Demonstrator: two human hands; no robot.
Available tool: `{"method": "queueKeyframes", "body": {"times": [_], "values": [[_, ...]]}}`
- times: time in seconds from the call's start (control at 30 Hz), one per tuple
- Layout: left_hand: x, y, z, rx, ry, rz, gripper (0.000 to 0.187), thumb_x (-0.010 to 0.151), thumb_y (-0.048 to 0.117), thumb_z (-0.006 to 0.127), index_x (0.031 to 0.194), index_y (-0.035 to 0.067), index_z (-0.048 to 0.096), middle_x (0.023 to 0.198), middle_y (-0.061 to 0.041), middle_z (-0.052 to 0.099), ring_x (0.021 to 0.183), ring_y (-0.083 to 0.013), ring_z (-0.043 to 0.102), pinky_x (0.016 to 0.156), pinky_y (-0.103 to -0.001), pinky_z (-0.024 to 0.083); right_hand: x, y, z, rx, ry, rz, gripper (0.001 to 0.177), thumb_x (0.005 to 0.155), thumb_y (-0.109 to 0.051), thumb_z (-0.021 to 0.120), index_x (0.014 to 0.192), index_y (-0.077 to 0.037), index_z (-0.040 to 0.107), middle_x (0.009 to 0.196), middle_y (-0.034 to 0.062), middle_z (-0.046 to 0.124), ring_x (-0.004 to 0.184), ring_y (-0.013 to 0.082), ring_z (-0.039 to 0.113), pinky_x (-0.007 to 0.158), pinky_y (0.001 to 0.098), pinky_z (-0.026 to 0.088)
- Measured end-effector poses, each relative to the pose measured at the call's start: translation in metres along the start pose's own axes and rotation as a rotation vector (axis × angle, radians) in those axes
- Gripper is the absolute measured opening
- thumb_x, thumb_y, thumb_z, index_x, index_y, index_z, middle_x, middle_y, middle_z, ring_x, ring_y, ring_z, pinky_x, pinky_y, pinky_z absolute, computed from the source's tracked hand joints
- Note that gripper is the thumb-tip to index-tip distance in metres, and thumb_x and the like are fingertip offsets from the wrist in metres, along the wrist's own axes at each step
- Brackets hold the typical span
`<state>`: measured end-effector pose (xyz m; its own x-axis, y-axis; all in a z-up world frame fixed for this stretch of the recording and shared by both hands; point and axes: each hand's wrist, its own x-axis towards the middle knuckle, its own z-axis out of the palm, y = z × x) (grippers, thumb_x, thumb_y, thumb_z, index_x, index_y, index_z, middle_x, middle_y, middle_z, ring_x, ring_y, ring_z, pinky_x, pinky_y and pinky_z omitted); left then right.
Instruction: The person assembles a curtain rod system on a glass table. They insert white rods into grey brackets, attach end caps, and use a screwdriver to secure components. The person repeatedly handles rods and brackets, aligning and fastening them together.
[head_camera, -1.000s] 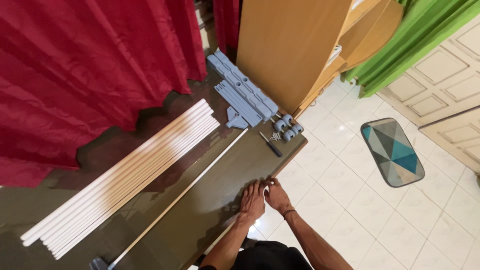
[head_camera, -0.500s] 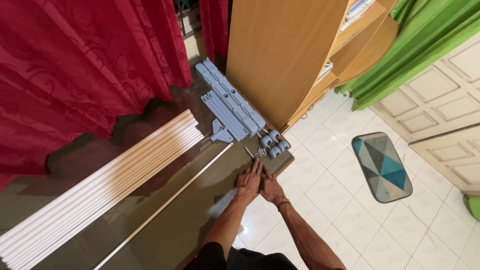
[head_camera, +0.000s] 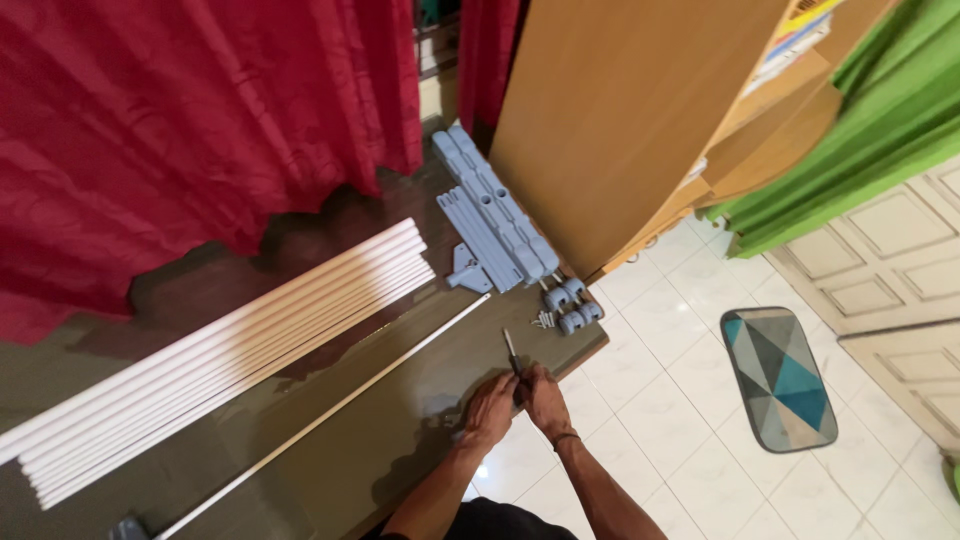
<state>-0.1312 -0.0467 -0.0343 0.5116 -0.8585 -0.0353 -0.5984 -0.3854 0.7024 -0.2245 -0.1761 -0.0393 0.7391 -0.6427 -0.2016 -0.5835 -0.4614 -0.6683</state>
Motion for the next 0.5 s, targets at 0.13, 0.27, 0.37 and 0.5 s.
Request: {"method": "queueKeyframes", "body": {"times": [0.13,0.27,0.37,0.5], "values": [[-0.036,-0.021,-0.019,-0.137,-0.04,-0.085,0.057,0.076,-0.008,0.063,0.13,0.01,0.065,0.135,-0.011,0.063,0.123,-0.034,0.059,0.103,-0.042,0.048,-0.016,-0.019,0.019,-0.028,0.027,-0.018,0.039,0.083,-0.012,0.069,0.119,-0.002,0.056,0.111,0.0261,0.064,0.104,0.0474,0.061,0.09,0.0511,0.052],[-0.083,-0.054,-0.041,-0.21,-0.039,-0.122,0.046,0.078,-0.004,0.064,0.123,0.009,0.068,0.127,-0.014,0.066,0.12,-0.035,0.061,0.101,-0.041,0.05,-0.047,-0.044,0.047,-0.048,0.093,-0.152,0.037,0.082,-0.01,0.07,0.116,-0.001,0.059,0.105,0.0236,0.069,0.101,0.0464,0.063,0.089,0.0508,0.052],[-0.127,-0.082,-0.059,-0.273,0.107,-0.102,0.039,0.082,-0.002,0.064,0.119,0.009,0.069,0.122,-0.016,0.067,0.117,-0.0377,0.062,0.098,-0.043,0.051,-0.08,-0.069,0.079,0.05,0.075,-0.063,0.04,0.08,-0.012,0.071,0.117,-0.001,0.059,0.104,0.0224,0.07,0.095,0.0405,0.068,0.085,0.0471,0.056],[-0.193,-0.122,-0.095,-0.299,0.274,-0.298,0.031,0.089,0.005,0.065,0.118,0.014,0.07,0.119,-0.015,0.068,0.106,-0.0387,0.066,0.089,-0.045,0.053,-0.111,-0.107,0.122,0.13,-0.008,0.038,0.04,0.083,-0.015,0.071,0.119,-0.001,0.06,0.104,0.0206,0.073,0.095,0.0356,0.072,0.086,0.0434,0.058]]}}
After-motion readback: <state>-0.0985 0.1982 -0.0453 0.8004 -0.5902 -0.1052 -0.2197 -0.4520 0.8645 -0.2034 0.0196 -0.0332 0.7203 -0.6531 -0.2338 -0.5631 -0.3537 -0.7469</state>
